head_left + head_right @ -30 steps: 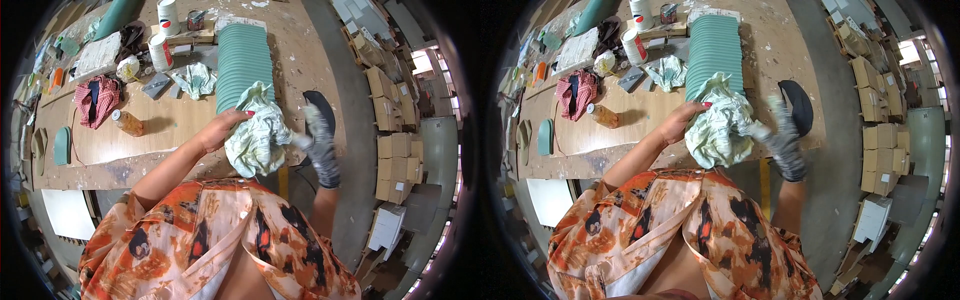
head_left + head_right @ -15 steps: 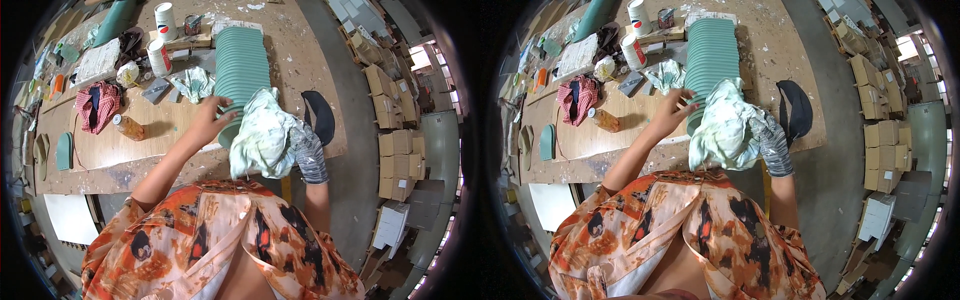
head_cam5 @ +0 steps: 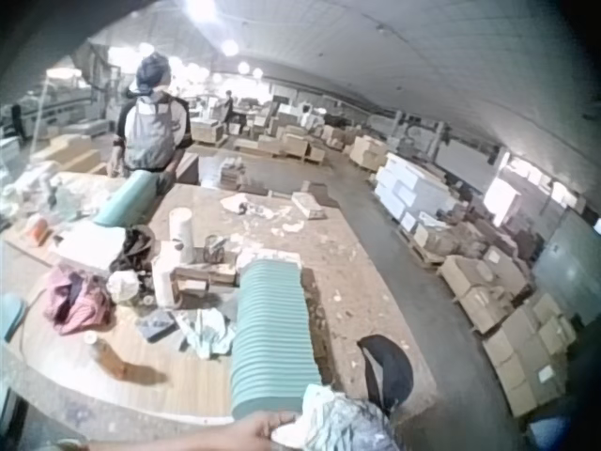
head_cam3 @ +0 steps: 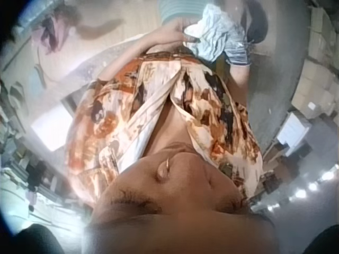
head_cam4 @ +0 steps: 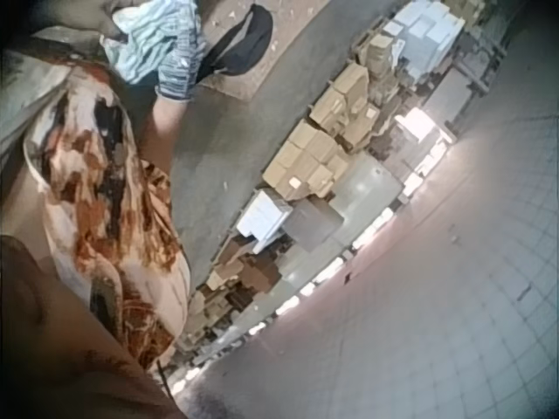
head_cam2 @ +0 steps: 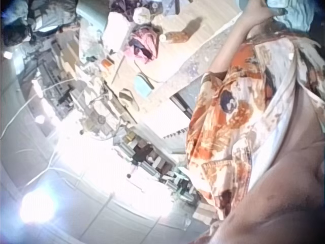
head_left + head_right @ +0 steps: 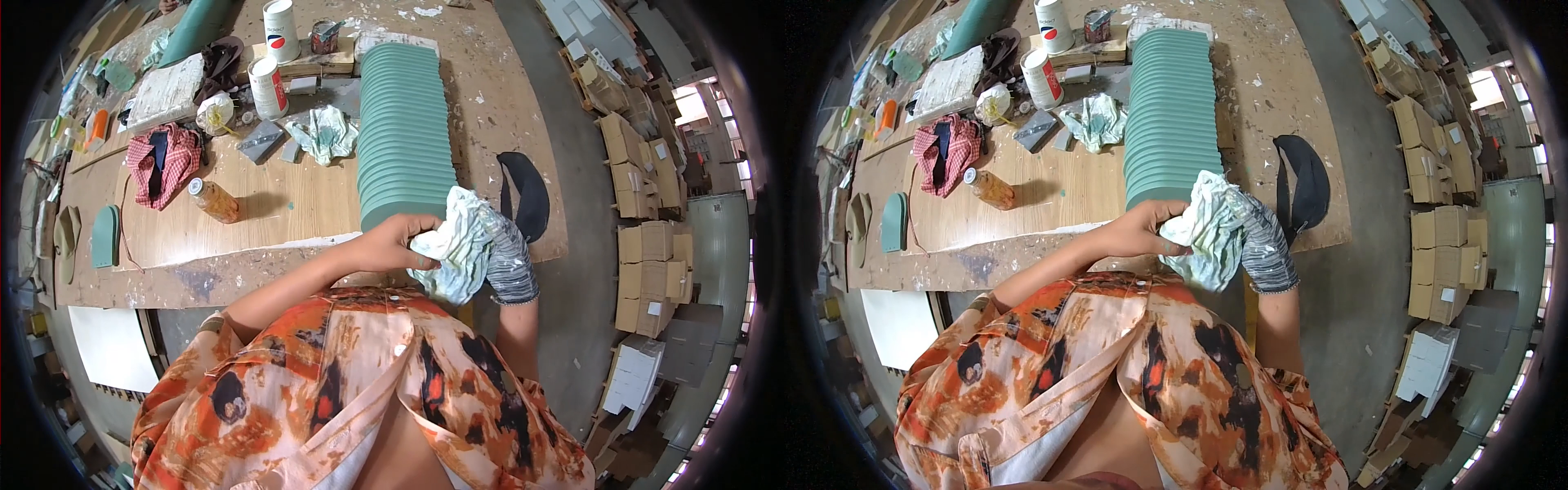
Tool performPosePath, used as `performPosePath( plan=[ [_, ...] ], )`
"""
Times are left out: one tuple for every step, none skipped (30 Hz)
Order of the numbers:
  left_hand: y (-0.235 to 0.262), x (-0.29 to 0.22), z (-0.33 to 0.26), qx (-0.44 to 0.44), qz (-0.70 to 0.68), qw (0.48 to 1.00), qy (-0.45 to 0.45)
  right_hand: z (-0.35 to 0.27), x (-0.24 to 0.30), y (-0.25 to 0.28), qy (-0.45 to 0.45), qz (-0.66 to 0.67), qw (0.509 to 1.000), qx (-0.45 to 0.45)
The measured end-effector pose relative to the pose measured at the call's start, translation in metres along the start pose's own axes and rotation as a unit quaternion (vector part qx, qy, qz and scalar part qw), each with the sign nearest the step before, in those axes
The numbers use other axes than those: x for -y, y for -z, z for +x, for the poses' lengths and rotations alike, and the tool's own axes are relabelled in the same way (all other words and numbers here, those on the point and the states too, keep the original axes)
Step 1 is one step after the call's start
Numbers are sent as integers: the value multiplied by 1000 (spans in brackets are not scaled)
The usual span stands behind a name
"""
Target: The person wipes a green ridged foam object with a cloth and a bottle of liquid, then picks up a small circular item and uses a tool to clean it.
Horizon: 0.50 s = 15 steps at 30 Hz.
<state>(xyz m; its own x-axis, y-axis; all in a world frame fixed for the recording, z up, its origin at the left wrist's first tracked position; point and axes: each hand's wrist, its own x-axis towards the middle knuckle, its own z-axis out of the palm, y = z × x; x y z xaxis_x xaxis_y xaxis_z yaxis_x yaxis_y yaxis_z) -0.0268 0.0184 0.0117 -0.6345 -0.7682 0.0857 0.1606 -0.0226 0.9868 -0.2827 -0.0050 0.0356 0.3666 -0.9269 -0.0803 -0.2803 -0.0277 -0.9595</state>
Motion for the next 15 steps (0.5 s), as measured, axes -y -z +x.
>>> performPosePath(
  plan=[
    [3,2,1,35,-37,998,22,2,5,1,110,-212,971,-6],
    [2,5,-2,-7,-86,996,8,3,8,3,215,-410,886,-12],
    [3,8,-2,-38,-137,990,2,7,3,12,223,-477,850,-25],
    [4,10,-3,-66,-161,985,8,7,-4,12,155,-299,939,-72],
    [6,11,-3,-95,-185,978,15,7,-11,13,81,-107,984,-116],
    [8,10,-4,-99,-184,978,16,9,-4,7,81,-104,985,-113],
    [9,8,-6,-100,-181,978,19,9,12,-3,107,-224,965,-79],
    [10,5,-8,-102,-177,979,21,8,19,-9,133,-339,930,-44],
    [8,0,-6,-93,-179,979,20,-7,-10,3,-9,-490,871,-23],
    [6,-5,-4,-92,-106,990,0,-17,-42,2,156,-589,790,-67],
    [5,-10,-3,-93,-33,995,-19,-22,-61,-1,316,-661,672,-105],
    [7,-12,-4,-98,-32,995,-16,-4,-21,-23,285,-396,873,-13],
    [9,-17,-4,-108,-33,994,-5,-4,-24,-21,286,-395,873,-12],
    [11,-19,-4,-118,-34,992,6,-6,-30,-17,268,-382,884,-23],
    [16,-14,-4,-119,-33,992,9,-9,-40,-13,249,-369,895,-34]
  ],
)
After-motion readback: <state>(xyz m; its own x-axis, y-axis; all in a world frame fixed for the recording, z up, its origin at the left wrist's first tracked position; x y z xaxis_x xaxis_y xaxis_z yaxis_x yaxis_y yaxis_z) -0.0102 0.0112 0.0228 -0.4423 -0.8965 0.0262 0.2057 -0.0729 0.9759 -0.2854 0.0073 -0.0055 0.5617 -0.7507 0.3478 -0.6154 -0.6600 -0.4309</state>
